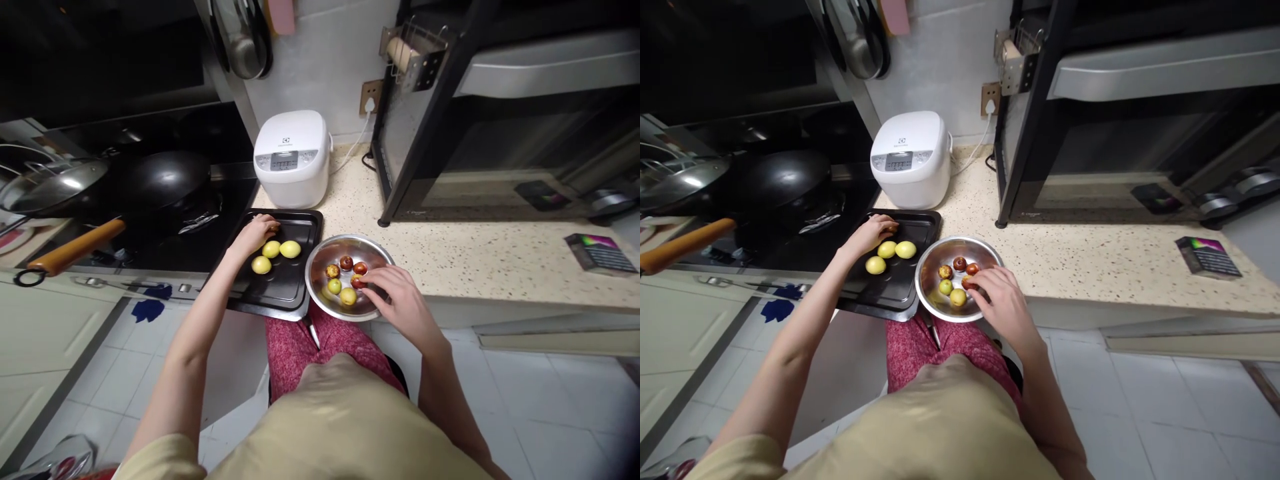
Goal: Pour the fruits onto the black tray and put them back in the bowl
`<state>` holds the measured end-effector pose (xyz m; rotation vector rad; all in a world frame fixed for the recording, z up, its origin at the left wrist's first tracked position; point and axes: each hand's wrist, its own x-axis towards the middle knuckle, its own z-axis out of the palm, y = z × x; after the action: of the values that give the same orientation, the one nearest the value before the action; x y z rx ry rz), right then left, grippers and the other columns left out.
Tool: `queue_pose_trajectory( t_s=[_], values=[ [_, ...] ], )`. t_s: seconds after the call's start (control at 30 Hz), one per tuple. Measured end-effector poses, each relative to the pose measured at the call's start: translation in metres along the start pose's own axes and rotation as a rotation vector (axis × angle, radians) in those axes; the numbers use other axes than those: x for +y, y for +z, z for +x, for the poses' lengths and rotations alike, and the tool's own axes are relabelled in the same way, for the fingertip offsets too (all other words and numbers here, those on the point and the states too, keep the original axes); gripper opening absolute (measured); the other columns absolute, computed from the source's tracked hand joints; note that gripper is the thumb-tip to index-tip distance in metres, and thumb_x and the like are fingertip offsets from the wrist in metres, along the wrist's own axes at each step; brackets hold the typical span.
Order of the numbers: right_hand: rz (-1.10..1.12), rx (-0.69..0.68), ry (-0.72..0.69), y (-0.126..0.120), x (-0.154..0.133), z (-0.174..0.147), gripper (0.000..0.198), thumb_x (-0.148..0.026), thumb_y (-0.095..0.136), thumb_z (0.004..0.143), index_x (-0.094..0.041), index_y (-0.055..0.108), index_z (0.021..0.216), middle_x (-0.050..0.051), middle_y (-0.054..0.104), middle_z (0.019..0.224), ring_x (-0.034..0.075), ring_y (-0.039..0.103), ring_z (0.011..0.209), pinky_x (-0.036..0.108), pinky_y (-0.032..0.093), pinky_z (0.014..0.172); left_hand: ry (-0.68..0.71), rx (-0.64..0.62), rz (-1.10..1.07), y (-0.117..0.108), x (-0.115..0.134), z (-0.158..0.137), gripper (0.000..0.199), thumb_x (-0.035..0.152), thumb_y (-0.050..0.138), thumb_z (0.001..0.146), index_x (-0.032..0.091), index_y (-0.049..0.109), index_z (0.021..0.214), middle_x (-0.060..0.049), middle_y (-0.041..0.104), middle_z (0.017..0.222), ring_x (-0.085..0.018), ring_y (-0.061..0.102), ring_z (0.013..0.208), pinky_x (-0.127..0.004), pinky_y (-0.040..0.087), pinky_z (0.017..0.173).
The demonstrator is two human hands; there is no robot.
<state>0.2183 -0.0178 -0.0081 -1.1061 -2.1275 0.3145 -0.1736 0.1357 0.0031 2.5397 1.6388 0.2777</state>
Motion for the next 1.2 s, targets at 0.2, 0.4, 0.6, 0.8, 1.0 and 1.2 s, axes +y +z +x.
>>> queue_pose_trajectory(
  t_s=[0.2, 0.4, 0.6, 0.8, 1.0, 1.2],
  values=[
    [0.034, -0.089, -0.053, 0.005, -0.005, -0.004, 0.018, -0.027, 0.056, 0.104, -0.024, 0.074, 0.108, 0.004, 0.079, 0.117, 0.023, 0.07, 0.119, 0.049, 0.048, 0.112, -0.053, -0.078, 0.025, -0.001, 0.0, 0.001, 0.034, 0.018, 0.065, 0.085, 0.018, 0.075, 0.117, -0.011, 0.074, 0.112, -0.029, 0.069, 0.107, -0.04, 0.055, 0.099],
    [-0.048, -0.146, -0.062, 0.011, -0.004, -0.005, 0.034, -0.03, 0.046, 0.108, -0.024, 0.071, 0.13, 0.005, 0.073, 0.135, 0.024, 0.063, 0.133, 0.052, 0.046, 0.117, -0.042, 0.08, -0.063, -0.018, 0.017, -0.013, 0.031, 0.019, 0.065, 0.089, 0.017, 0.072, 0.119, -0.011, 0.07, 0.12, -0.025, 0.072, 0.098, -0.038, 0.059, 0.092],
    [-0.152, -0.183, -0.068, 0.016, -0.003, -0.003, 0.039, -0.03, 0.042, 0.108, -0.025, 0.07, 0.135, 0.005, 0.07, 0.14, 0.025, 0.058, 0.14, 0.054, 0.042, 0.12, 0.18, 0.314, -0.212, -0.036, 0.097, -0.043, 0.03, 0.024, 0.065, 0.098, 0.022, 0.069, 0.128, -0.009, 0.066, 0.126, -0.023, 0.068, 0.114, -0.039, 0.057, 0.101],
    [-0.158, -0.241, -0.061, 0.01, -0.01, -0.002, 0.037, -0.03, 0.041, 0.109, -0.024, 0.074, 0.124, 0.006, 0.074, 0.129, 0.024, 0.061, 0.132, 0.054, 0.041, 0.12, 0.375, -0.004, -0.371, -0.015, 0.166, -0.066, 0.034, 0.024, 0.059, 0.103, 0.026, 0.063, 0.137, -0.009, 0.066, 0.13, -0.023, 0.069, 0.118, -0.039, 0.057, 0.103],
    [-0.121, -0.258, -0.085, 0.004, -0.014, -0.001, 0.032, -0.03, 0.046, 0.108, -0.027, 0.075, 0.119, 0.006, 0.073, 0.118, 0.025, 0.063, 0.124, 0.054, 0.045, 0.116, 0.363, -0.182, -0.373, -0.004, 0.178, -0.065, 0.031, 0.028, 0.062, 0.102, 0.022, 0.064, 0.133, -0.011, 0.068, 0.127, -0.025, 0.07, 0.117, -0.037, 0.056, 0.101],
    [-0.1, -0.267, -0.094, 0.004, -0.013, -0.003, 0.028, -0.031, 0.05, 0.106, -0.03, 0.077, 0.117, 0.005, 0.073, 0.124, 0.025, 0.063, 0.123, 0.052, 0.049, 0.11, 0.385, -0.209, -0.371, -0.002, 0.179, -0.061, 0.031, 0.029, 0.065, 0.099, 0.02, 0.066, 0.129, -0.011, 0.069, 0.125, -0.026, 0.069, 0.117, -0.038, 0.055, 0.101]
  ],
)
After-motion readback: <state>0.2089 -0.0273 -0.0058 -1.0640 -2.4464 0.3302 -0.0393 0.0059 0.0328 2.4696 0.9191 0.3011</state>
